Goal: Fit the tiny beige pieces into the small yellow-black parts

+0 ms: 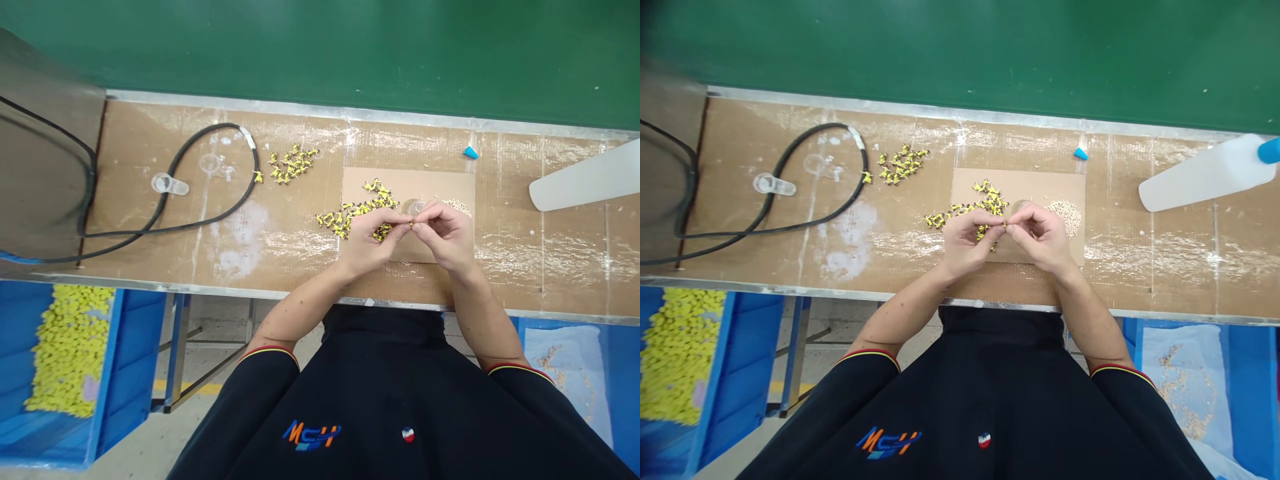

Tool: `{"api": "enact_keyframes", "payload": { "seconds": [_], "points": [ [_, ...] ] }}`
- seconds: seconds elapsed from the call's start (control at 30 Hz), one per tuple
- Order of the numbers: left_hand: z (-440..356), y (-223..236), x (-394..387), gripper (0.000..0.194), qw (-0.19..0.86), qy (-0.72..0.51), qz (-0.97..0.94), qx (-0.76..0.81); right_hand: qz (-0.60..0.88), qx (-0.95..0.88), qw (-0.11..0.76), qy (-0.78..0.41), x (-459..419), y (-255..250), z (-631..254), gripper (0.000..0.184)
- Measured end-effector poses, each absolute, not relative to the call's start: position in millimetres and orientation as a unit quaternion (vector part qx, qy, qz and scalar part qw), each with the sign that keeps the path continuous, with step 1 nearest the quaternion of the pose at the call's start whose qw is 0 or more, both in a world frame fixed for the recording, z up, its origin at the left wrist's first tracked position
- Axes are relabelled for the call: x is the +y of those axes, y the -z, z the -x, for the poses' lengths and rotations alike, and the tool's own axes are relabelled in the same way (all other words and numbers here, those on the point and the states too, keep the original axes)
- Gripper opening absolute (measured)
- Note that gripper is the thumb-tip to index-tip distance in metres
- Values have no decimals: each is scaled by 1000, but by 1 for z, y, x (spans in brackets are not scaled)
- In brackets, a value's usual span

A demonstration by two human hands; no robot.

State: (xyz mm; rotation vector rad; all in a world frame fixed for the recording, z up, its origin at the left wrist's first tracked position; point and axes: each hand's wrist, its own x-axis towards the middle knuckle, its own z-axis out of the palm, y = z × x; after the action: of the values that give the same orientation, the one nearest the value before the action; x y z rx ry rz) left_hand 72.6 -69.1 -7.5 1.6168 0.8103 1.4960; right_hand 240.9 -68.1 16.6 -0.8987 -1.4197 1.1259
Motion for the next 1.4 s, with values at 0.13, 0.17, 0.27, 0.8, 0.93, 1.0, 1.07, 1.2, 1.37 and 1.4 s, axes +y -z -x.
{"api": "enact_keyframes", "payload": {
  "seconds": [0.13,0.17,0.27,0.8,0.93,1.0,1.07,1.2,1.37,1.4],
  "points": [
    [-72,3,-66,13,475,-600,-568,304,356,-560,556,-500,-69,-15,-238,25],
    [-72,1,-65,16,488,-603,-560,290,347,-560,553,-510,-70,-15,-238,27],
    [-69,-3,-62,19,505,-602,-561,259,320,-568,534,-539,-71,-15,-237,26],
    [-62,0,-60,15,377,-568,-679,272,310,-625,581,-419,-70,-16,-239,19],
    [-62,-1,-59,9,348,-583,-685,264,308,-649,588,-371,-71,-15,-239,14],
    [-62,-3,-58,9,322,-591,-694,257,312,-663,585,-348,-72,-14,-239,14],
    [-63,-4,-58,9,300,-591,-706,251,315,-675,580,-329,-72,-14,-239,14],
    [-65,-3,-60,10,283,-592,-714,242,298,-689,586,-306,-71,-15,-238,16],
    [-52,1,-46,7,252,-606,-703,273,312,-687,578,-311,-72,-13,-241,12],
    [-43,3,-39,6,232,-616,-690,301,327,-680,580,-306,-72,-13,-243,10]
  ]
}}
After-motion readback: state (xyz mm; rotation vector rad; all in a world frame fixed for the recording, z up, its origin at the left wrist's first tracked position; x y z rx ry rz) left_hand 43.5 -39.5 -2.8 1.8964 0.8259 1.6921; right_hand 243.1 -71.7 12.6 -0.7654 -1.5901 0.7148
